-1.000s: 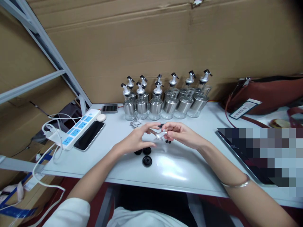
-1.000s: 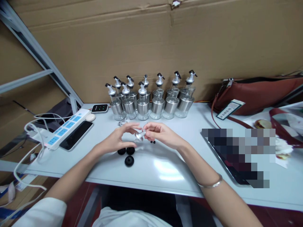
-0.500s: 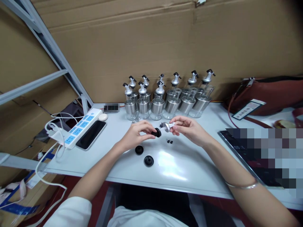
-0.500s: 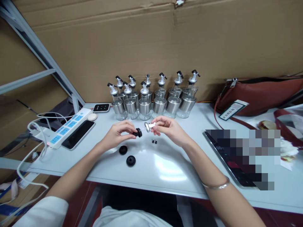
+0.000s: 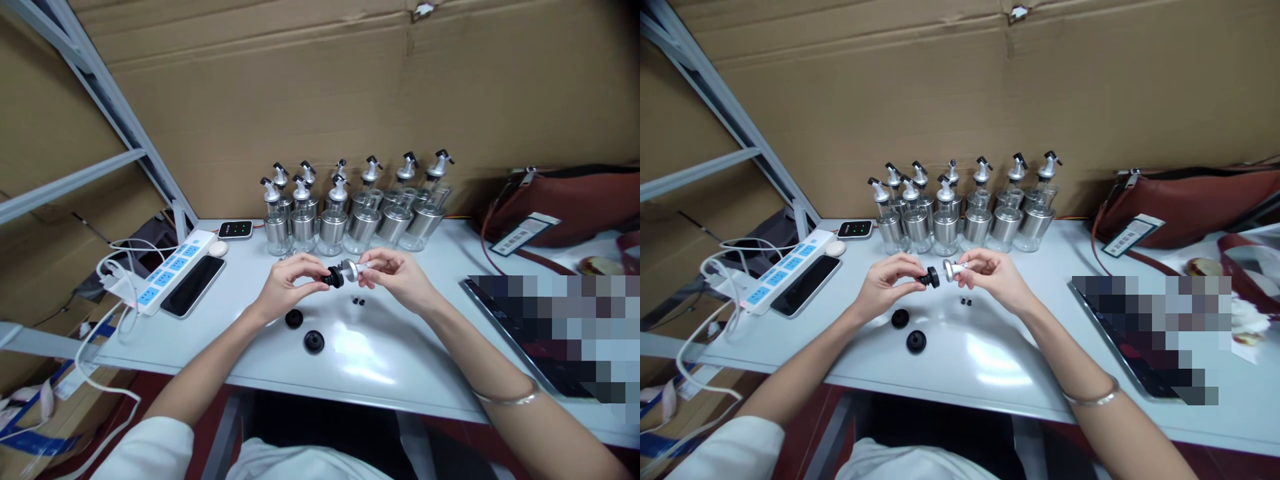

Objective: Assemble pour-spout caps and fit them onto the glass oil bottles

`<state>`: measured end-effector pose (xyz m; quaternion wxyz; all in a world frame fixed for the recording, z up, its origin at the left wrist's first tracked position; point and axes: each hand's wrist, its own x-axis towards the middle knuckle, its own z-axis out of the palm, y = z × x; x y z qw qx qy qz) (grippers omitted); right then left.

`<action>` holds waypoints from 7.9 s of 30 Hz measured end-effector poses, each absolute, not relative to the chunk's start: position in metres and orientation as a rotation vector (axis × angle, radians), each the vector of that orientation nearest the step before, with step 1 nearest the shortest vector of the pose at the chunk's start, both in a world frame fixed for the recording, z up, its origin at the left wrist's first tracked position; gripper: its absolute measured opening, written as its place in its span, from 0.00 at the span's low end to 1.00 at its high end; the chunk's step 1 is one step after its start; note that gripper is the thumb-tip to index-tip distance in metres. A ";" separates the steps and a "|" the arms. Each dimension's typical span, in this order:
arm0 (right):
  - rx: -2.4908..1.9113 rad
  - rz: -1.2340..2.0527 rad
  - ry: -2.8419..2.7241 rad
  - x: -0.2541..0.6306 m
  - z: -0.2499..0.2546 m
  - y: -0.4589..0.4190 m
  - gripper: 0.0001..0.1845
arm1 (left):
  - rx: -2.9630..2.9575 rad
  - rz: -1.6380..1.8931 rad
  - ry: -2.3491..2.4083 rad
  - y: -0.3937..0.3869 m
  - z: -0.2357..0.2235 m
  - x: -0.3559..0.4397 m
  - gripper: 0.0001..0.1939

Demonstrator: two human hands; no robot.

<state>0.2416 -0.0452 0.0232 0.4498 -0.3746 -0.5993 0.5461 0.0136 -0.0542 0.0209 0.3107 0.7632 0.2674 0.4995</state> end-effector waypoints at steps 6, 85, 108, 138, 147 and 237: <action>-0.918 1.382 -1.517 0.240 0.025 -0.048 0.16 | 1.999 1.351 0.665 -0.058 0.018 0.018 0.07; -0.899 0.772 -1.984 0.226 0.012 -0.049 0.10 | 0.942 0.949 0.796 -0.054 0.007 0.038 0.19; -1.452 0.536 -2.105 0.256 -0.007 -0.024 0.06 | 1.323 0.975 0.994 -0.057 0.010 0.033 0.17; -0.990 0.829 -1.753 0.214 0.009 -0.061 0.14 | 1.216 1.293 0.961 -0.060 0.012 0.038 0.09; -0.968 0.846 -1.695 0.213 0.010 -0.062 0.10 | 1.207 1.296 0.979 -0.061 0.014 0.039 0.10; -0.687 0.442 -1.875 0.214 0.069 -0.070 0.25 | 2.239 1.344 0.687 -0.060 0.042 0.033 0.23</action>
